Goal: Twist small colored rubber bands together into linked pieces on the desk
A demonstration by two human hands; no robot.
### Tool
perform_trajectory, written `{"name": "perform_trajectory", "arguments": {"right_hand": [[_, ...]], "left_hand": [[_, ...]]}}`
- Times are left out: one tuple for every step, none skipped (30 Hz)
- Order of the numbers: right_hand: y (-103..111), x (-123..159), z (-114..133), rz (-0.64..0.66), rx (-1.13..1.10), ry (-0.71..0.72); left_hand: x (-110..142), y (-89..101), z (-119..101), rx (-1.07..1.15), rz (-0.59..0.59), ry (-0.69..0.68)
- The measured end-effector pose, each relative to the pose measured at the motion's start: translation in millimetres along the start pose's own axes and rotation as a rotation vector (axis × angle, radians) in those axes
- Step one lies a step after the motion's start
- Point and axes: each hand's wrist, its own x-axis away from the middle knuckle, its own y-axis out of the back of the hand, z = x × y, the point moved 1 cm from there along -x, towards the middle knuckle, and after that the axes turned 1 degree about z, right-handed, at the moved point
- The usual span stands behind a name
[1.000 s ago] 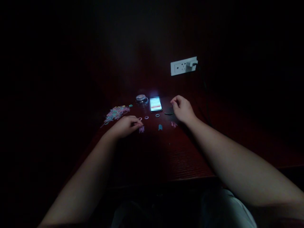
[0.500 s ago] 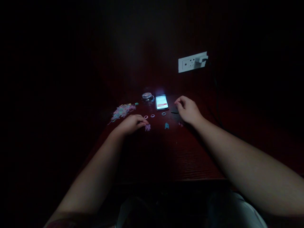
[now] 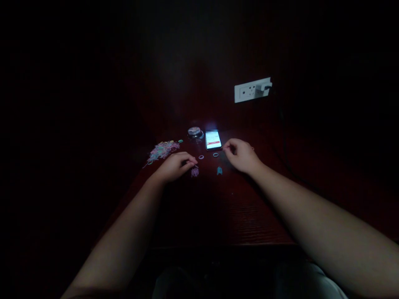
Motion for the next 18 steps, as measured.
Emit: {"name": "perform_trajectory", "arguments": {"right_hand": [[-2.2, 2.3, 5.1, 0.031, -0.013, 0.048], [-4.4, 4.6, 10.6, 0.068, -0.032, 0.101], [-6.6, 6.9, 16.3, 0.108, -0.062, 0.154], [-8.5, 9.0, 21.7, 0.140, -0.091, 0.200], [-10.0, 10.8, 26.6, 0.157, -0.106, 0.233], [-11.2, 12.2, 30.8, 0.173, -0.114, 0.261], [-12.0, 13.2, 34.3, 0.180, -0.121, 0.283], [-12.5, 13.9, 36.9, 0.182, -0.124, 0.299], [-12.7, 14.3, 38.6, 0.180, -0.127, 0.311], [-12.7, 14.4, 39.7, 0.173, -0.129, 0.320], [-12.5, 14.5, 40.2, 0.166, -0.127, 0.326], [-12.3, 14.4, 40.3, 0.160, -0.122, 0.329], [-12.0, 14.4, 40.3, 0.156, -0.116, 0.331], [-11.7, 14.3, 40.2, 0.156, -0.108, 0.331], [-11.4, 14.3, 40.2, 0.158, -0.101, 0.331], [-11.2, 14.3, 40.3, 0.158, -0.096, 0.330], [-11.0, 14.3, 40.4, 0.156, -0.093, 0.329], [-10.8, 14.3, 40.5, 0.151, -0.090, 0.327]], "left_hand": [[-0.6, 0.0, -3.8, 0.010, -0.021, -0.019], [-1.3, -0.1, -8.1, 0.017, -0.043, -0.040], [-2.0, -0.5, -12.8, 0.022, -0.069, -0.062], [-2.8, -1.1, -17.6, 0.027, -0.096, -0.085], [-3.5, -2.0, -22.4, 0.033, -0.124, -0.105], [-4.2, -3.2, -26.9, 0.041, -0.151, -0.124], [-4.7, -4.5, -31.0, 0.052, -0.175, -0.143], [-5.0, -5.8, -34.4, 0.064, -0.195, -0.161], [-5.2, -7.1, -37.2, 0.079, -0.210, -0.177], [-5.4, -8.2, -39.2, 0.092, -0.220, -0.191], [-5.4, -9.1, -40.4, 0.101, -0.226, -0.202], [-5.4, -9.6, -41.0, 0.106, -0.229, -0.210], [-5.4, -9.8, -41.0, 0.106, -0.231, -0.214], [-5.3, -9.8, -40.7, 0.102, -0.236, -0.214], [-5.3, -9.6, -40.0, 0.095, -0.246, -0.209], [-5.2, -9.3, -39.3, 0.088, -0.261, -0.200], [-5.0, -9.1, -38.6, 0.081, -0.276, -0.188], [-4.9, -8.9, -38.1, 0.074, -0.287, -0.176]]}}
